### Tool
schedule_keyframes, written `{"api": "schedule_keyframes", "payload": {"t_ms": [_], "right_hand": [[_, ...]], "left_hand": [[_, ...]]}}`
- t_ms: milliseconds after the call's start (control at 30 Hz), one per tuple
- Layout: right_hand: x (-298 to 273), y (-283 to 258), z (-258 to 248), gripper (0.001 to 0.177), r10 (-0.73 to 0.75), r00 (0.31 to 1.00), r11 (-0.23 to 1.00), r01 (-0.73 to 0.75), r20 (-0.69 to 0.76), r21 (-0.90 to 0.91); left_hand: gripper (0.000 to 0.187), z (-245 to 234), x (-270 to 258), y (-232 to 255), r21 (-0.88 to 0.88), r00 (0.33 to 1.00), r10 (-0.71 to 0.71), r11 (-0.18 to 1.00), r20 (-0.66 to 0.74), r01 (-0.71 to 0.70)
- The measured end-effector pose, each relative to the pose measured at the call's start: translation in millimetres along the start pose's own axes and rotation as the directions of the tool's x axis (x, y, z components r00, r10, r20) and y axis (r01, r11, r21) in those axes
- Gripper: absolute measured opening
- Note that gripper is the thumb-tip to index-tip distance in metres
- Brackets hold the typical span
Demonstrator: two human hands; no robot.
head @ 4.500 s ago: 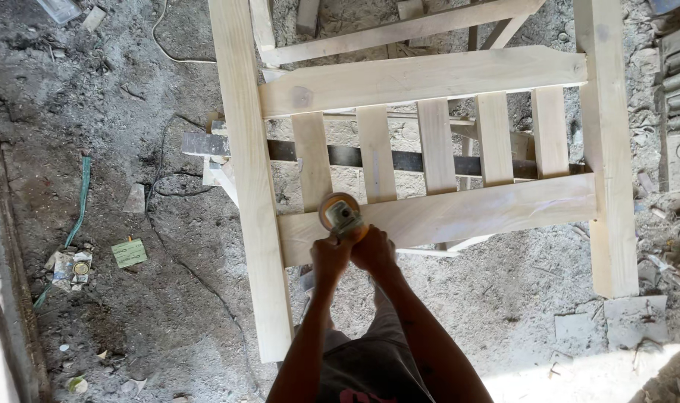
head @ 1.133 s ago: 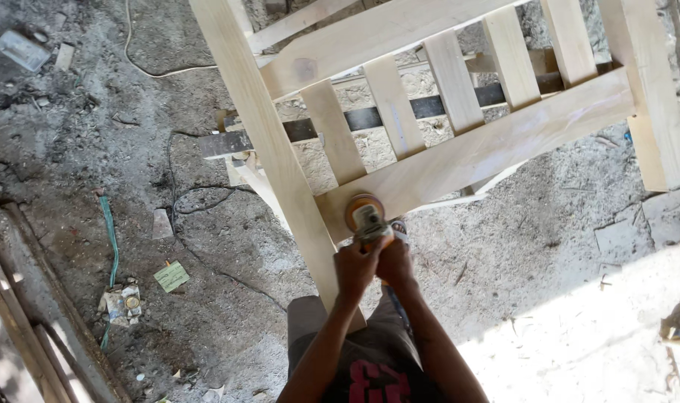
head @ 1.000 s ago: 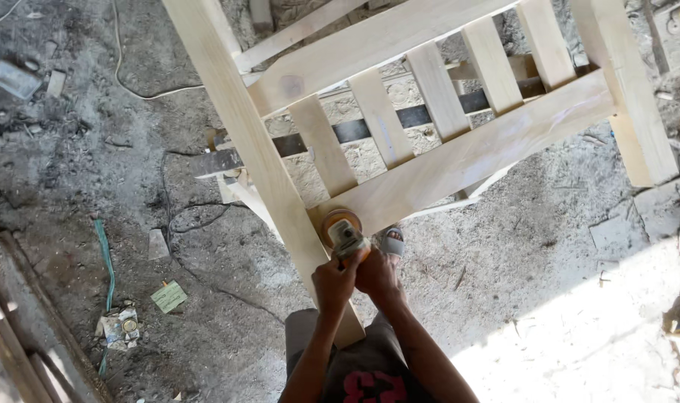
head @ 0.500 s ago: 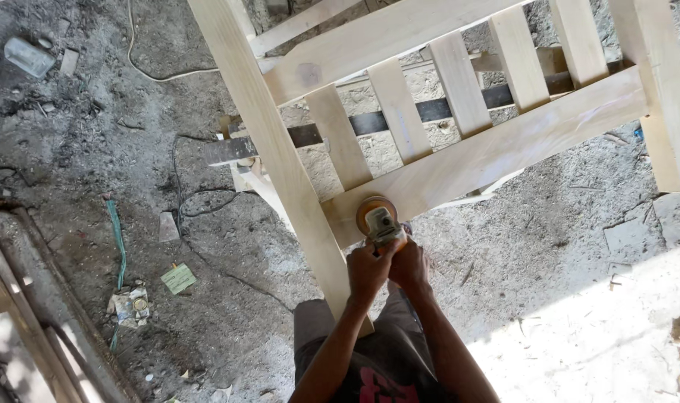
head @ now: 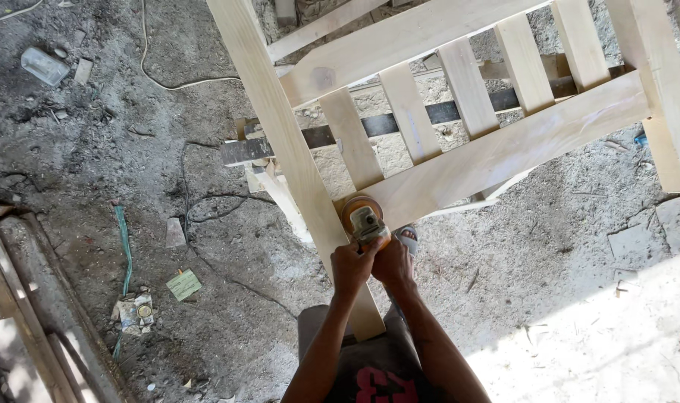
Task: The person uses an angle grinder with a sanding disc to smooth the surfaces of a wooden chair frame. They move the tool along the seat slats and legs, then reposition the chair to continue sanding other sections.
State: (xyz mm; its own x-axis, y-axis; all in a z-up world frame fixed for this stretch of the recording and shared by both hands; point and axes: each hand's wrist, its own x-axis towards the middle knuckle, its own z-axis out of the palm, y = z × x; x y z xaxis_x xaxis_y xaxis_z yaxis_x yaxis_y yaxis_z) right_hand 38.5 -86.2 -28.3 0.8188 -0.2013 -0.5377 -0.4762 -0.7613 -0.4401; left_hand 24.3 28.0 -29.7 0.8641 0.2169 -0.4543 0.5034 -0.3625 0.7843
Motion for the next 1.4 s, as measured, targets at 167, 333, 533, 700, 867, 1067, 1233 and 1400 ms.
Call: {"api": "schedule_keyframes", "payload": {"t_ms": [167,333,533,700,867,1067,1233,1400], "right_hand": [[7.0,19.3,-9.9,0.036,0.094,0.995,0.996,-0.094,-0.015,0.002],[12.9,38.6,-12.6,0.036,0.115,0.992,0.991,-0.118,-0.054,-0.056],[2.5,29.3,11.1,0.038,-0.117,0.988,0.99,0.124,-0.096,0.066],[20.0,59.0,16.1,0.039,0.036,0.994,0.992,-0.024,0.099,-0.121],[67.8,97.4,-28.6,0.045,0.143,0.99,0.978,-0.141,0.005,-0.156],[105.2,141.7,-98.5,0.048,0.144,0.99,0.954,-0.135,0.013,-0.267],[132.1,164.5,-142.3,0.051,0.286,0.958,0.937,-0.274,0.024,-0.217],[168.2,181.9,-184.8,0.05,0.281,0.959,0.939,-0.268,0.035,-0.216]], "left_hand": [[0.058,18.3,-1.2,13.2,-0.066,0.997,0.001,0.998,0.082,0.005],[0.058,33.4,0.0,13.9,-0.042,0.991,-0.023,0.999,0.128,0.029],[0.063,10.0,-5.4,-4.4,0.106,0.989,0.141,0.985,-0.036,-0.137],[0.074,31.2,-6.0,-4.0,0.042,0.998,-0.056,0.998,-0.012,0.056],[0.057,81.9,3.2,40.0,-0.031,0.994,0.1,0.994,-0.039,-0.101],[0.051,136.2,5.4,104.5,-0.174,0.993,0.015,0.985,0.117,0.005],[0.048,170.1,9.3,145.4,-0.161,0.994,0.023,0.987,0.105,-0.005],[0.057,215.2,25.9,177.6,-0.112,0.988,-0.045,0.992,0.148,0.062]]}}
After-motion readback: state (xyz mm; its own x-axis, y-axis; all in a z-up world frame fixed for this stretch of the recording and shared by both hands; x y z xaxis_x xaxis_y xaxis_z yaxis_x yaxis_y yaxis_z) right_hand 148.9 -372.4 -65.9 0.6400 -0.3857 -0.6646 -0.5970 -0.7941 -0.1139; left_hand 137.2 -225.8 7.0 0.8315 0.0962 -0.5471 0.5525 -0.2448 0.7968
